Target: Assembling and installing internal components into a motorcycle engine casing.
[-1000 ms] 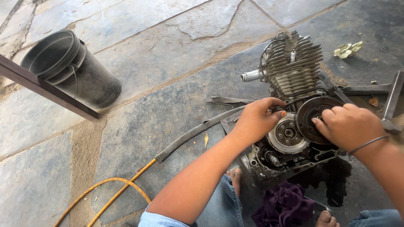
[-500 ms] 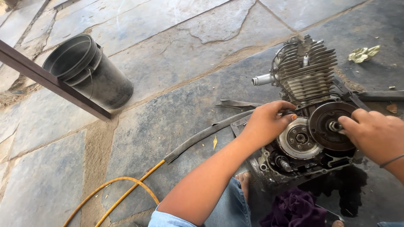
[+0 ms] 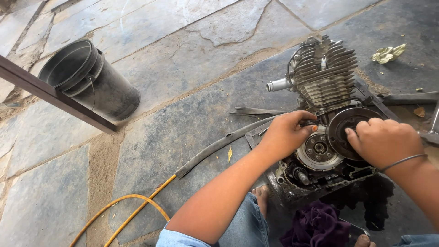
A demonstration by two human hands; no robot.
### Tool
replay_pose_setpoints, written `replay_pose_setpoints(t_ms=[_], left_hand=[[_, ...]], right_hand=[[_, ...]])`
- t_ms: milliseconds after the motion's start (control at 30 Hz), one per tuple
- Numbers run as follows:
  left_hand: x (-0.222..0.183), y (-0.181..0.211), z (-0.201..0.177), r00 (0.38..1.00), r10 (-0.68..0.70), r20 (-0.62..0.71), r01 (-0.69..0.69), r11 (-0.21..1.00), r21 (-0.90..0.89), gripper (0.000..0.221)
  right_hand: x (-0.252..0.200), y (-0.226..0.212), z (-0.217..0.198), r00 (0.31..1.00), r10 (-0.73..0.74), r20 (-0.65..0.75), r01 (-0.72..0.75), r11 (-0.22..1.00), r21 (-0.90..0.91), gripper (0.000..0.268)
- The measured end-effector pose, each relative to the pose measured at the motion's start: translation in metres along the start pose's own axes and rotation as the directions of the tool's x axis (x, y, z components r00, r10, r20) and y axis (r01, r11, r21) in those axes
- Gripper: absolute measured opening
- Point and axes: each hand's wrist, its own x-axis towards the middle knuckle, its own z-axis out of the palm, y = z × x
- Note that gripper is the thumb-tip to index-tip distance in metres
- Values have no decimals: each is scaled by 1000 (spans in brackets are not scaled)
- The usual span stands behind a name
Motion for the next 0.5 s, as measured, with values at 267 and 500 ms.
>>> replay_pose_setpoints(t_ms=[267,500], left_hand=[[0,5,-3,1000,-13,-22,12,998,-60,35],[1,-6,-2,998,44,-52,-46,999,-29,35]], right_hand=[[-4,1,-31,999,48,-8,-48,998,-38,40],[-2,22,14,986,-105,127,114,991,-71,29]])
